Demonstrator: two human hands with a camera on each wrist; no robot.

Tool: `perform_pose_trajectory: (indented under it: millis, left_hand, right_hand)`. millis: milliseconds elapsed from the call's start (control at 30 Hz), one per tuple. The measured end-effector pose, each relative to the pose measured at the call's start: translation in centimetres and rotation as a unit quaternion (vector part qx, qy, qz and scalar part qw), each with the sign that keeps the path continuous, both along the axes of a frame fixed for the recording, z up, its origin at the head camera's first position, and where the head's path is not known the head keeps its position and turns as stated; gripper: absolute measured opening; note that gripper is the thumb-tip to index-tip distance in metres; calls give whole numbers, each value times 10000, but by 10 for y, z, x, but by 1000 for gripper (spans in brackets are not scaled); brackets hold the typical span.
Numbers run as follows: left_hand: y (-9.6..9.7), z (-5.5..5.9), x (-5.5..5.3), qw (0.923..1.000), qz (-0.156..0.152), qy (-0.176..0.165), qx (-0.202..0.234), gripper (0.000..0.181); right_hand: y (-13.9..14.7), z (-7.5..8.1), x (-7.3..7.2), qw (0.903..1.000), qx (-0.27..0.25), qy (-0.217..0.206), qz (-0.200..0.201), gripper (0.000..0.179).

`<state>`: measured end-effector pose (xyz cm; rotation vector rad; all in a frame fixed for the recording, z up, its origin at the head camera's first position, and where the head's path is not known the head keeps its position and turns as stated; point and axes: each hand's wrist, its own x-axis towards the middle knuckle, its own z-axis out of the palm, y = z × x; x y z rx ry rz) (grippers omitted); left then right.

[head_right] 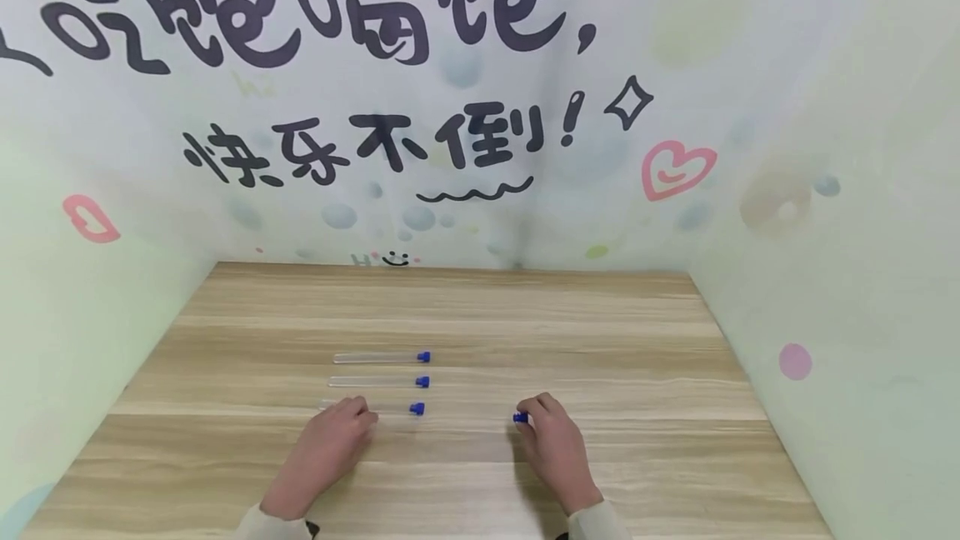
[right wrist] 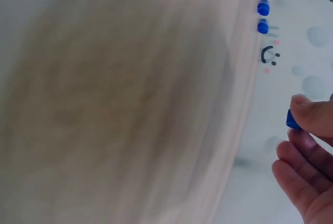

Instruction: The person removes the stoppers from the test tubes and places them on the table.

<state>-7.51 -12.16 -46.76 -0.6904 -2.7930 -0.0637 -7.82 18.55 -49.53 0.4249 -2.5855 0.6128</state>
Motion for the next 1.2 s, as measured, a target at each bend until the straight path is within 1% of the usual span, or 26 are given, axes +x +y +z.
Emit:
perform_pose_trajectory:
  millis: [167, 233, 333, 533, 733, 867, 1200]
  left_hand:
    - [-3, -6, 2, 9999, -34, -155, 5, 8]
    - [-4, -8, 3, 9999, -42, -156, 16, 8]
    - [-5, -9, 3, 9998, -35, -214, 51, 7]
    - [-6, -8, 4, 9986, -33, -519, 106, 7]
    - [-6, -11, 4, 9989, -110, -446, 89, 11]
    - [-7, -14, 4, 9991, -128, -384, 126, 13]
    - [-9, -20, 4, 9987, -221, -431, 167, 14]
  right_hand:
    - [7, -5, 4, 9995, 138, -228, -181, 29]
    - [9, -6, 5, 9990, 207, -329, -241, 27]
    - [11, -7, 6, 9974, 298, -584, -285, 23]
    - [13, -4, 11, 9913, 316, -1219, -375, 18]
    - [16, -2, 14, 9850, 296, -1636, -458, 18]
    - [16, -1, 14, 9821, 287, -1795, -485, 18]
    - [15, 2, 14, 9777, 370, -1996, -534, 18]
